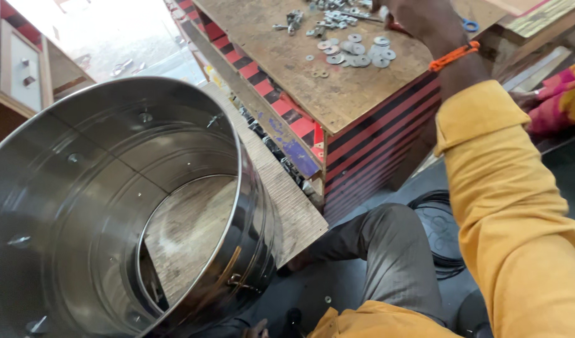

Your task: The person is assembling a large metal drum by hand. They insert bolts through pre-drilled holes, add washers and nuts, and tighten them to secure the drum's structure.

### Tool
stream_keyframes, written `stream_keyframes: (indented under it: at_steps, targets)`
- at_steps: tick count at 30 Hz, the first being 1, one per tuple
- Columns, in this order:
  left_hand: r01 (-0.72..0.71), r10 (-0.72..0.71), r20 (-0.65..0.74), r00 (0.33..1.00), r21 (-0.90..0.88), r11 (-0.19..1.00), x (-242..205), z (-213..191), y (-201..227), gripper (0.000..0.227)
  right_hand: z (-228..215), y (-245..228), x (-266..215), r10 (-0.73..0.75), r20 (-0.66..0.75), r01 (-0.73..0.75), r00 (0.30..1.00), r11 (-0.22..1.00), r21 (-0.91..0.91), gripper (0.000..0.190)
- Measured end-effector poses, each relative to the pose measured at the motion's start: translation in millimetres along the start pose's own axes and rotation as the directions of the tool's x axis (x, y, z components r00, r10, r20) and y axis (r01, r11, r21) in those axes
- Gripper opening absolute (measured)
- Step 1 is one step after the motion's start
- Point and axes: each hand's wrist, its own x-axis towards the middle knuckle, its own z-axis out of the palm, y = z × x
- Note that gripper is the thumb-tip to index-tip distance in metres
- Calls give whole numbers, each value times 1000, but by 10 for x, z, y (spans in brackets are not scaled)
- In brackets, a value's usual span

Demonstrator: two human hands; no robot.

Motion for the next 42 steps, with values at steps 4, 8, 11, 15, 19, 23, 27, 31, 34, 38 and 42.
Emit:
stream_keyframes:
  at_steps: [4,8,11,15,19,23,27,31,34,38,42]
  targets:
    - [-13,14,15,1000,-24,1000,23,131,-33,25,-379,-309,-390,-7,55,-5,998,978,207,19]
    - [-14,16,51,999,-34,999,23,137,-60,25,-519,-638,-612,-8,181,-5,984,997,73,19]
    - [-8,13,108,994,-48,999,66,137,-33,26,-373,-935,-656,-368,148,370,918,929,13,18]
    - [17,-5,159,987,-72,997,89,71,60,26,-161,-1365,-641,-276,177,280,945,960,5,21]
    - [-110,109,98,989,9,994,153,45,147,20,-67,-1586,-606,-218,203,223,955,975,-3,17]
    - [10,-2,119,993,-61,998,83,-56,183,19,-39,-1629,-606,-227,192,238,955,971,-32,18]
    - [204,-178,184,967,-132,970,-89,-294,465,18,-42,-1681,-598,-165,281,187,945,981,-56,19]
    - [524,-487,305,818,-49,850,189,-616,991,20,-19,-1706,-530,-171,261,225,950,955,-192,30]
    - [400,-372,247,895,-74,913,205,-602,983,22,16,-1623,-533,-184,243,240,952,945,-223,29]
    - [309,-289,142,947,-151,939,9,-400,788,22,62,-1465,-553,-213,181,251,960,943,-217,19]
    - [352,-330,157,931,-138,926,-73,-391,734,20,18,-1493,-618,-211,125,233,969,952,-200,20]
